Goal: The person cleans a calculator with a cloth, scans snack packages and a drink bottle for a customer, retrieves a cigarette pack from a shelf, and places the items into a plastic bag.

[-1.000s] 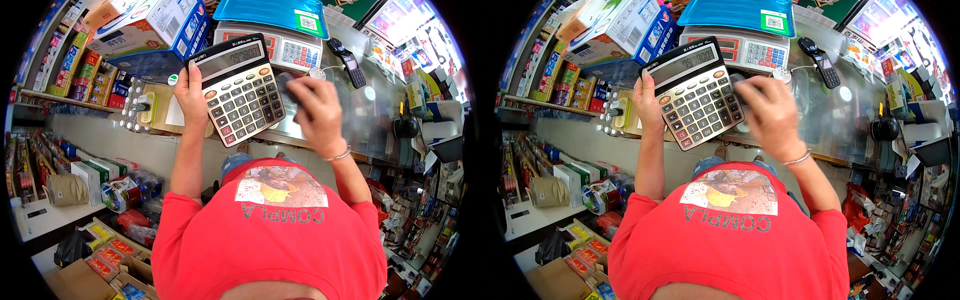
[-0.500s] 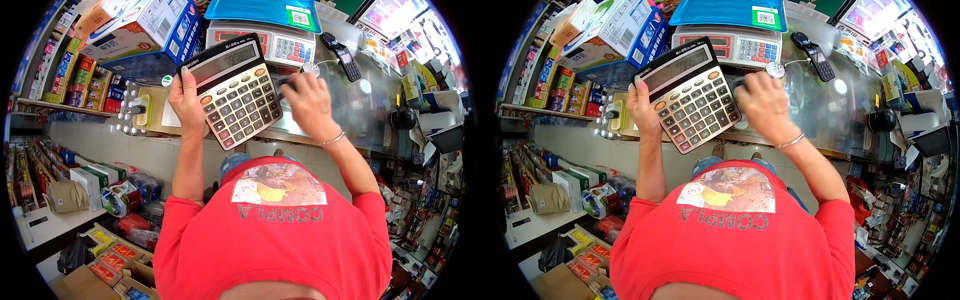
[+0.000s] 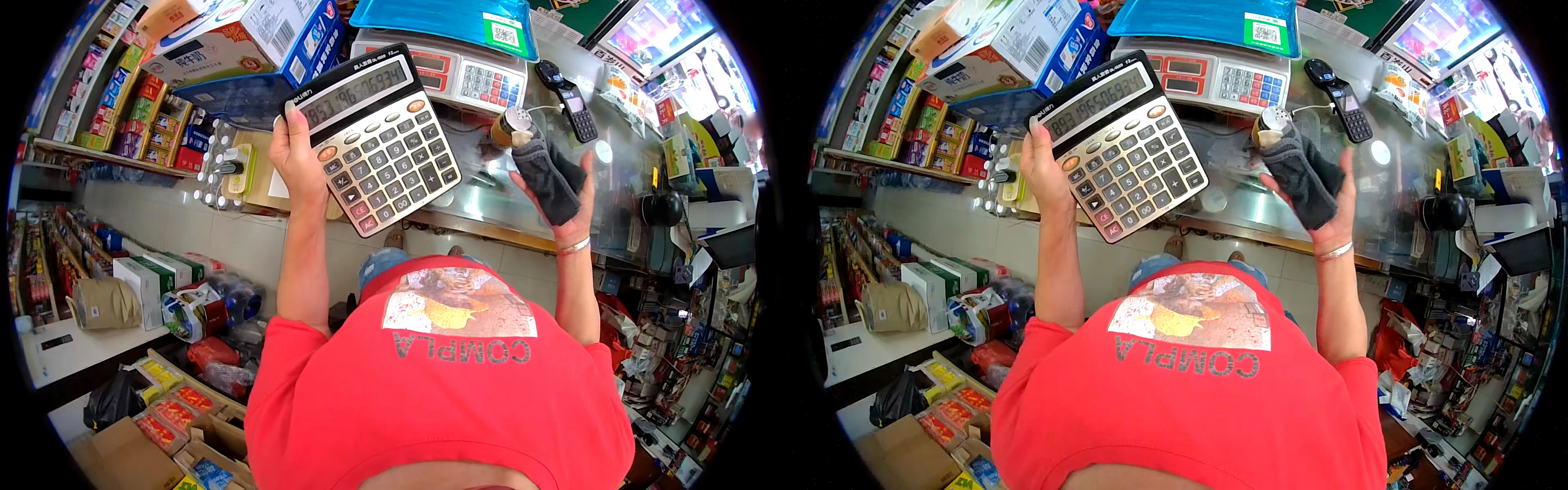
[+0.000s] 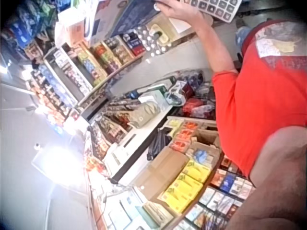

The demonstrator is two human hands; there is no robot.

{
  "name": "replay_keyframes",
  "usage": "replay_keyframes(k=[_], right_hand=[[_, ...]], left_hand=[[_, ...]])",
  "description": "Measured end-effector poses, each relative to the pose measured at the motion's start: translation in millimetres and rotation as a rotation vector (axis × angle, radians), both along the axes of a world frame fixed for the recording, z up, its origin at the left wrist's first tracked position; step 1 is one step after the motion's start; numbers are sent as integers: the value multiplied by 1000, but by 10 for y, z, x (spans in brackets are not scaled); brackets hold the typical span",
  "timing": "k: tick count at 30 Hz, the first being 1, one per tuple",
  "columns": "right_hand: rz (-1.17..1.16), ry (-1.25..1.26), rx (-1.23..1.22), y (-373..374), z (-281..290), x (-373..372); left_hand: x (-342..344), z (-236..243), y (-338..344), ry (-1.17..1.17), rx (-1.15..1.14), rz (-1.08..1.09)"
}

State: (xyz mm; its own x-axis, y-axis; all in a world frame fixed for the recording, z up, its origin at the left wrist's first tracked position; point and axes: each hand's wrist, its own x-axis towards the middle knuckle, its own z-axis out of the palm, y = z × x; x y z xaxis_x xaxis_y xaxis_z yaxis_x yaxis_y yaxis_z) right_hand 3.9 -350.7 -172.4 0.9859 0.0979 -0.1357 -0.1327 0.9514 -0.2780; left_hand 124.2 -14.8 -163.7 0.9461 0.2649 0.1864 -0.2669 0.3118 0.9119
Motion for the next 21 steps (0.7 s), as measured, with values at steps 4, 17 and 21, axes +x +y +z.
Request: replay_keyframes(k=[4,17,21], right_hand=[[-121,-40,-754,378,174,41],[-610,-1297,-2114,1369,280,309],[-565,-878,-2308,797,110,351]], left_hand=[[12,-13,-21,33,24,-21],[-58,29,-45,33,-20,-60],[-61,-73,45,21,67,-13]])
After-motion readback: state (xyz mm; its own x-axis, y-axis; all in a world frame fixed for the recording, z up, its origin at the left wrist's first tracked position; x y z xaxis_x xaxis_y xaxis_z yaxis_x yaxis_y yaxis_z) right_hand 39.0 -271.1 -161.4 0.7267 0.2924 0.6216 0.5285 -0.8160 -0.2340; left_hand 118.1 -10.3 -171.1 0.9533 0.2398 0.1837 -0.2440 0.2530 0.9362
